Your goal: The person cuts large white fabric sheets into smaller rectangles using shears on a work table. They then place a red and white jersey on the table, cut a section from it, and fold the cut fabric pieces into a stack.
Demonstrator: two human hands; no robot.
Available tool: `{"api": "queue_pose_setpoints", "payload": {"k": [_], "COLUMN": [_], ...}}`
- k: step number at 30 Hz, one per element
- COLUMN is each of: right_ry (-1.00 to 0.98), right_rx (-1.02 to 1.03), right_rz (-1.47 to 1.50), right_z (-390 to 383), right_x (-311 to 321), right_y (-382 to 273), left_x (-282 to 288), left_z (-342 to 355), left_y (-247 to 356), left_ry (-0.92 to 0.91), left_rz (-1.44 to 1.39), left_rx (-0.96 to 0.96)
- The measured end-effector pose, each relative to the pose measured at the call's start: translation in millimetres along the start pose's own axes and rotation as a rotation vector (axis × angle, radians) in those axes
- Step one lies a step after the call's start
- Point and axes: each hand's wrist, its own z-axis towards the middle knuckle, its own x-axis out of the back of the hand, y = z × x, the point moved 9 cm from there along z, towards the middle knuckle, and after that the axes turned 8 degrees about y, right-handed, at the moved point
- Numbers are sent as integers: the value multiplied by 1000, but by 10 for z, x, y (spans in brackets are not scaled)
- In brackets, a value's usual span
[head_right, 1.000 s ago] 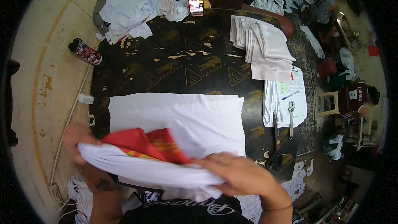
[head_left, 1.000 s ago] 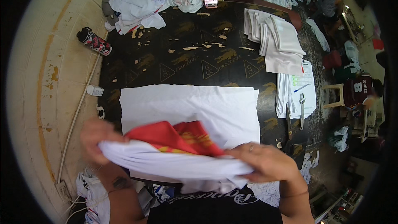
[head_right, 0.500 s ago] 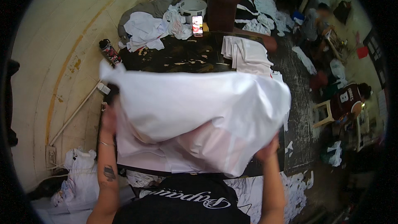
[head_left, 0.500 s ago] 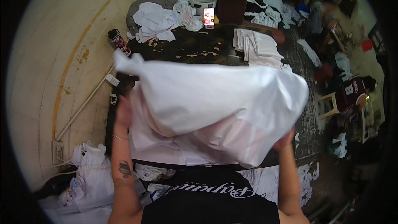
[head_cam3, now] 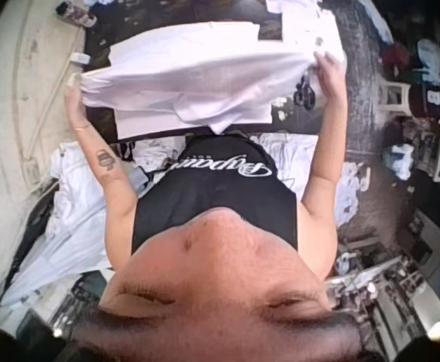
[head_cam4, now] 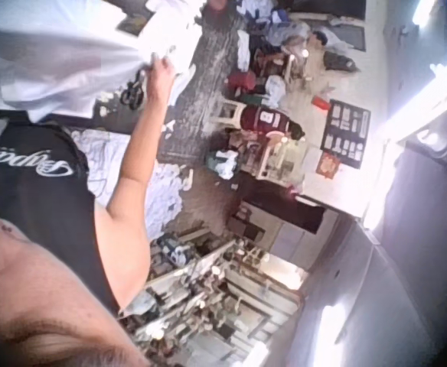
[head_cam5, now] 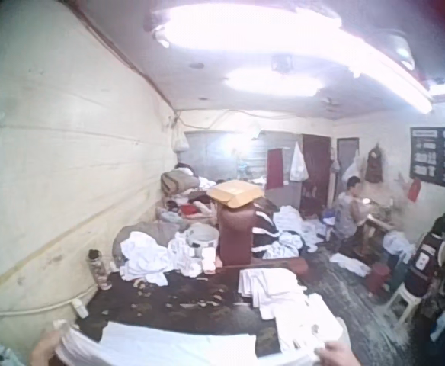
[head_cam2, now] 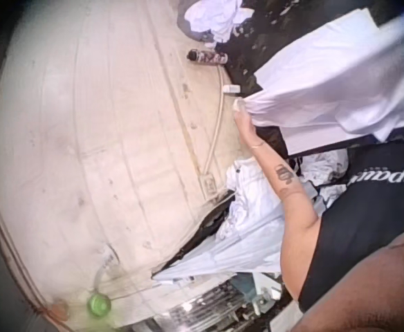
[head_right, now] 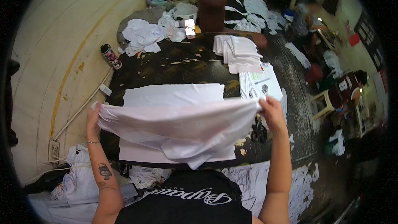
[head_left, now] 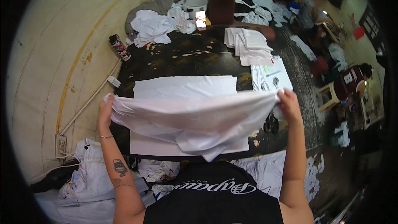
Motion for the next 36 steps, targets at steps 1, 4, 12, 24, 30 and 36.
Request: {"api": "queue_pose_setpoints", "payload": {"k": [1, 4, 12, 24, 30, 36], "right_ry": [16, -11, -152, -53, -32, -15], "right_rx": [93, 223, 473, 363, 662, 1019], "right_rz": [-32, -56, -266, -207, -658, -887], "right_z": [4, 51, -215, -280, -520, -733], "right_x": [-37, -187, -707, -437, -578, -797], "right_y": [-149, -530, -849, -1199, -1919, -2532], "left_x": [112, 261, 417, 773, 834, 1069], "left_z": [29, 91, 19, 139, -66, 79], "left_y": [16, 239, 380, 96, 790, 1181], "left_ry": [28, -17, -208, 47, -279, 81], "left_rz": [-68, -288, -496, -274, 34, 276], "left_rx": [12, -59, -7, 4, -478, -626]}}
